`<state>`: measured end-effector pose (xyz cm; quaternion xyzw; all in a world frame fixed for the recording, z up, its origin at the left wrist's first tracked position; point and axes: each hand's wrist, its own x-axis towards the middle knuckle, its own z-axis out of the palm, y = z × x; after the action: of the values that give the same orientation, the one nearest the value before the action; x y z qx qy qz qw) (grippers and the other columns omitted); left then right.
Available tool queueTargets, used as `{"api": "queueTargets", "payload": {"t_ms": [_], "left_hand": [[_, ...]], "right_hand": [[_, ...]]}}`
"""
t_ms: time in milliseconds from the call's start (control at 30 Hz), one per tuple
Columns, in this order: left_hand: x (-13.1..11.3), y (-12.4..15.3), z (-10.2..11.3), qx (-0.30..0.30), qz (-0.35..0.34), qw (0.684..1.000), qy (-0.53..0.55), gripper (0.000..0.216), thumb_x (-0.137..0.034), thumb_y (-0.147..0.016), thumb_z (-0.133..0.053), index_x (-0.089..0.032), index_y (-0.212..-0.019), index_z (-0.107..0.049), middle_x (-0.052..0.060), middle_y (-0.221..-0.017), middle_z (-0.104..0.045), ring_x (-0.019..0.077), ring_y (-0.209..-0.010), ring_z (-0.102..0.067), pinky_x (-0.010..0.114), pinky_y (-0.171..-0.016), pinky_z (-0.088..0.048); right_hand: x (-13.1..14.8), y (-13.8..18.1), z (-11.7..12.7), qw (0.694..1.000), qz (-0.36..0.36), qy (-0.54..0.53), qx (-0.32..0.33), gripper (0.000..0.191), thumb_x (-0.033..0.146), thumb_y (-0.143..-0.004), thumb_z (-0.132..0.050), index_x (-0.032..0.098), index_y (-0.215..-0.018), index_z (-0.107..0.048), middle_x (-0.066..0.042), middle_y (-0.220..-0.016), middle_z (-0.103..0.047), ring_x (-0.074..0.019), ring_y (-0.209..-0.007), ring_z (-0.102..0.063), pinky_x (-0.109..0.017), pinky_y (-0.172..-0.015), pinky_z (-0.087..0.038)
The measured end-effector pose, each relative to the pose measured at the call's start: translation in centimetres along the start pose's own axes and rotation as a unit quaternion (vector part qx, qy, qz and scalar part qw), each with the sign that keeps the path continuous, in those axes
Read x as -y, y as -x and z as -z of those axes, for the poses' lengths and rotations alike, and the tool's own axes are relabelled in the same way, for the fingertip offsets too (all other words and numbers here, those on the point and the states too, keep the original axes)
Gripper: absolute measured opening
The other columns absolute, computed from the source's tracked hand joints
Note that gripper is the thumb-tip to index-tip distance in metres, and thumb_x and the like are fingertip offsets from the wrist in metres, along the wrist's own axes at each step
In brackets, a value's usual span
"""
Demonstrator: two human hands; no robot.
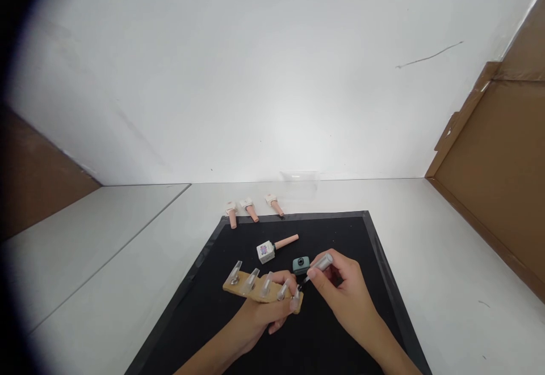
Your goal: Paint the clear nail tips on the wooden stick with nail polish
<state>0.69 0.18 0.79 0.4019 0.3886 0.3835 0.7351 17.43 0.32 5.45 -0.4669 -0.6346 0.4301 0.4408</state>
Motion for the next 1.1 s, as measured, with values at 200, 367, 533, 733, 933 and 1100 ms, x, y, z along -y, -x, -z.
{"api": "queueTargets", "payload": {"t_ms": [200,367,533,733,933,1100], "left_hand": [[-0.2,0.1,-0.1,0.007,0.005,1.0,-0.014,0.04,-0.042,-0.051,-0.081,-0.014,-0.064,-0.055,-0.005,-0.048,-0.054,0.0008,-0.031,-0.032,0.015,-0.03,-0.021],[-0.8,0.0,-0.7,0.024,0.004,0.999,-0.035,0.04,-0.043,-0.051,-0.08,-0.015,-0.061,-0.053,-0.007,-0.047,-0.05,0.0001,-0.032,-0.031,0.014,-0.03,-0.023],[-0.6,0.1,-0.4,0.044,-0.002,0.995,-0.088,0.033,-0.037,-0.057,-0.077,-0.015,-0.062,-0.053,-0.006,-0.051,-0.05,-0.0004,-0.033,-0.03,0.014,-0.03,-0.025],[-1.1,0.2,-0.4,0.054,0.002,0.99,-0.132,0.028,-0.035,-0.061,-0.072,-0.015,-0.064,-0.053,-0.005,-0.055,-0.053,0.0006,-0.036,-0.034,0.013,-0.033,-0.028],[-0.9,0.1,-0.6,0.052,0.009,0.988,-0.144,0.026,-0.032,-0.061,-0.072,-0.015,-0.064,-0.052,-0.005,-0.053,-0.053,0.0011,-0.036,-0.034,0.013,-0.033,-0.028],[-0.7,0.2,-0.4,0.056,0.01,0.989,-0.135,0.026,-0.033,-0.06,-0.074,-0.015,-0.065,-0.055,-0.002,-0.057,-0.058,0.0015,-0.037,-0.036,0.014,-0.033,-0.029]], "right_hand": [[0.3,0.4,0.3,0.999,0.04,-0.006,0.031,0.033,0.047,-0.086,-0.053,0.019,-0.069,-0.055,0.002,-0.06,-0.047,-0.0126,-0.053,-0.042,-0.023,-0.049,-0.036],[0.4,0.3,0.2,0.997,0.037,0.041,0.054,0.032,0.041,-0.086,-0.054,0.019,-0.063,-0.05,0.004,-0.056,-0.043,-0.0119,-0.05,-0.039,-0.023,-0.047,-0.033],[0.0,0.2,0.1,0.996,0.051,0.067,-0.012,0.025,0.034,-0.086,-0.053,0.02,-0.065,-0.05,0.002,-0.06,-0.048,-0.0123,-0.051,-0.043,-0.023,-0.047,-0.036],[0.4,0.4,0.6,0.994,0.078,0.059,0.056,0.033,0.043,-0.085,-0.054,0.019,-0.062,-0.05,0.004,-0.056,-0.044,-0.0111,-0.048,-0.041,-0.022,-0.044,-0.034],[0.0,0.2,0.4,0.994,0.039,0.09,0.051,0.032,0.036,-0.083,-0.056,0.02,-0.058,-0.044,0.006,-0.053,-0.038,-0.0103,-0.047,-0.036,-0.022,-0.043,-0.031],[-0.3,0.2,0.3,0.995,0.05,0.091,-0.008,0.029,0.034,-0.087,-0.052,0.02,-0.062,-0.047,0.002,-0.059,-0.046,-0.0121,-0.051,-0.04,-0.024,-0.047,-0.035]]}}
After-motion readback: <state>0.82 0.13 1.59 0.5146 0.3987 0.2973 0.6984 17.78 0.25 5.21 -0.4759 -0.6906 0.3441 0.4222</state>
